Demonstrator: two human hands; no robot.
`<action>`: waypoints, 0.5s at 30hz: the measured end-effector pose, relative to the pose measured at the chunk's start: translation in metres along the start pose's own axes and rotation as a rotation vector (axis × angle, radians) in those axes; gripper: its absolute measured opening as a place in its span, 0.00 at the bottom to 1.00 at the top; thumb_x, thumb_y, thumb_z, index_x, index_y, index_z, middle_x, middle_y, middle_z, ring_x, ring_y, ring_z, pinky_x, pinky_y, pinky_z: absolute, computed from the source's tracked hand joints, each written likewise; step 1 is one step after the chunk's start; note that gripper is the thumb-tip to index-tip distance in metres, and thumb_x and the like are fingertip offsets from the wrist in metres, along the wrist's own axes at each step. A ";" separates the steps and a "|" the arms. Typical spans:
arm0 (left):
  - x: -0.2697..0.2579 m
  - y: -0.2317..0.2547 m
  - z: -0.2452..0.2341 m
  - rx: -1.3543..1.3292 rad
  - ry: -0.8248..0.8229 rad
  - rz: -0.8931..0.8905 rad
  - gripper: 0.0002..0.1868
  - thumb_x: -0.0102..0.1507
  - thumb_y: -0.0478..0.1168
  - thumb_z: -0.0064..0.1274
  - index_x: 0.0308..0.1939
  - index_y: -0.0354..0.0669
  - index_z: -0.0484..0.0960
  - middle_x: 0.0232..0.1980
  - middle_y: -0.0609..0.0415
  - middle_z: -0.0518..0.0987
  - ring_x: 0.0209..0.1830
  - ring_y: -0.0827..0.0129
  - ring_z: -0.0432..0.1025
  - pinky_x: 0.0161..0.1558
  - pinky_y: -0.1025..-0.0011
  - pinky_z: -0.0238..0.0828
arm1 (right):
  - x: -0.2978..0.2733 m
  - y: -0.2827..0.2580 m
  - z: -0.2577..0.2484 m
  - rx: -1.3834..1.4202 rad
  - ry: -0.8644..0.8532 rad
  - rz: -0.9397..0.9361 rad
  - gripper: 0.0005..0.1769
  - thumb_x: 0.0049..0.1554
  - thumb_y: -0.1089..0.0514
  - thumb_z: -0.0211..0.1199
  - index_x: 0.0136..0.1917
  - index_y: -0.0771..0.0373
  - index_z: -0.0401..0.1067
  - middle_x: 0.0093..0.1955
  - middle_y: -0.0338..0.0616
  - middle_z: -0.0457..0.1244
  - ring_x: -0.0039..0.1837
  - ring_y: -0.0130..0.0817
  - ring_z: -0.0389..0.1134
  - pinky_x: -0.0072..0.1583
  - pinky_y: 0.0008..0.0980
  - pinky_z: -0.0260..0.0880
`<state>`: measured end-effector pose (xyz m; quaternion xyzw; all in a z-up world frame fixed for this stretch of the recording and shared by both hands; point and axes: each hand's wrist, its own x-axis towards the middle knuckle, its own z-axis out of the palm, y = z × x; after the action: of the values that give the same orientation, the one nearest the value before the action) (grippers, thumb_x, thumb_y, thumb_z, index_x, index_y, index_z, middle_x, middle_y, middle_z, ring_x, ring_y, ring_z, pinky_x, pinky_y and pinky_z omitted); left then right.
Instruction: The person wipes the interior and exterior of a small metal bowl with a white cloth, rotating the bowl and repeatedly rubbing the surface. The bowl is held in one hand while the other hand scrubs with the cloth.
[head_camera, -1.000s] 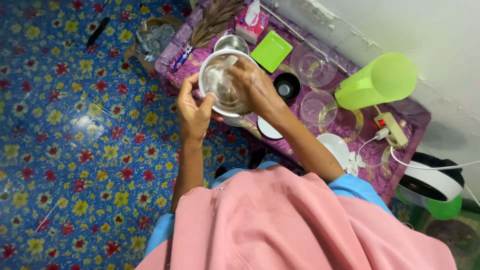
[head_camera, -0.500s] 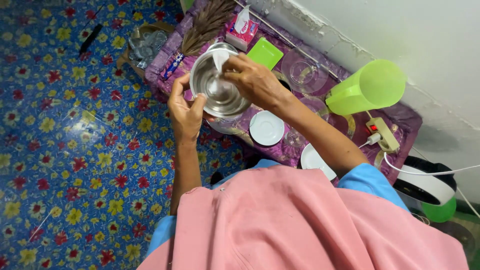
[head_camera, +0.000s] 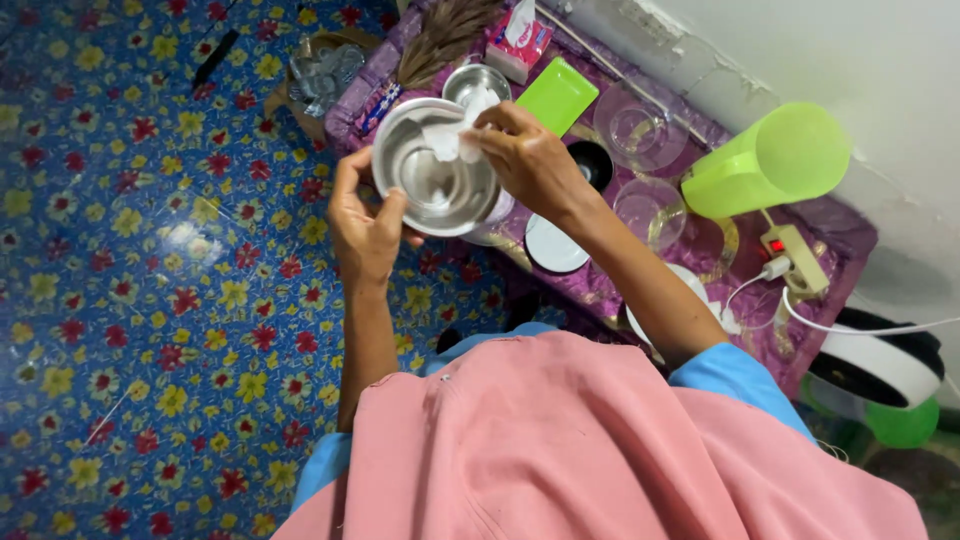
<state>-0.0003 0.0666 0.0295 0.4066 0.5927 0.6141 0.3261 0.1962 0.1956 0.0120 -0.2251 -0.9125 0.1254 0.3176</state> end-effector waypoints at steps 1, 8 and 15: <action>-0.005 -0.001 0.002 0.003 -0.006 -0.003 0.23 0.58 0.35 0.48 0.58 0.43 0.75 0.51 0.43 0.81 0.19 0.64 0.77 0.14 0.77 0.78 | 0.002 -0.007 0.006 0.001 0.002 0.007 0.10 0.62 0.70 0.63 0.58 0.69 0.77 0.55 0.58 0.66 0.50 0.47 0.71 0.51 0.35 0.82; -0.022 -0.010 -0.010 -0.185 -0.114 -0.067 0.21 0.61 0.37 0.52 0.59 0.39 0.73 0.51 0.47 0.76 0.20 0.67 0.74 0.15 0.75 0.78 | -0.003 -0.048 0.046 0.149 -0.053 0.101 0.18 0.51 0.72 0.68 0.57 0.71 0.76 0.61 0.58 0.64 0.59 0.55 0.70 0.57 0.48 0.77; -0.037 -0.012 -0.034 -0.118 -0.215 -0.163 0.23 0.60 0.41 0.56 0.59 0.44 0.76 0.53 0.43 0.80 0.26 0.65 0.79 0.16 0.77 0.79 | -0.017 -0.067 0.057 0.170 0.294 0.219 0.12 0.60 0.71 0.66 0.58 0.69 0.73 0.53 0.59 0.66 0.49 0.48 0.75 0.48 0.32 0.84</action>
<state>-0.0144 0.0189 0.0147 0.4007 0.5484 0.5719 0.4600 0.1494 0.1248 -0.0158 -0.3114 -0.8126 0.2017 0.4495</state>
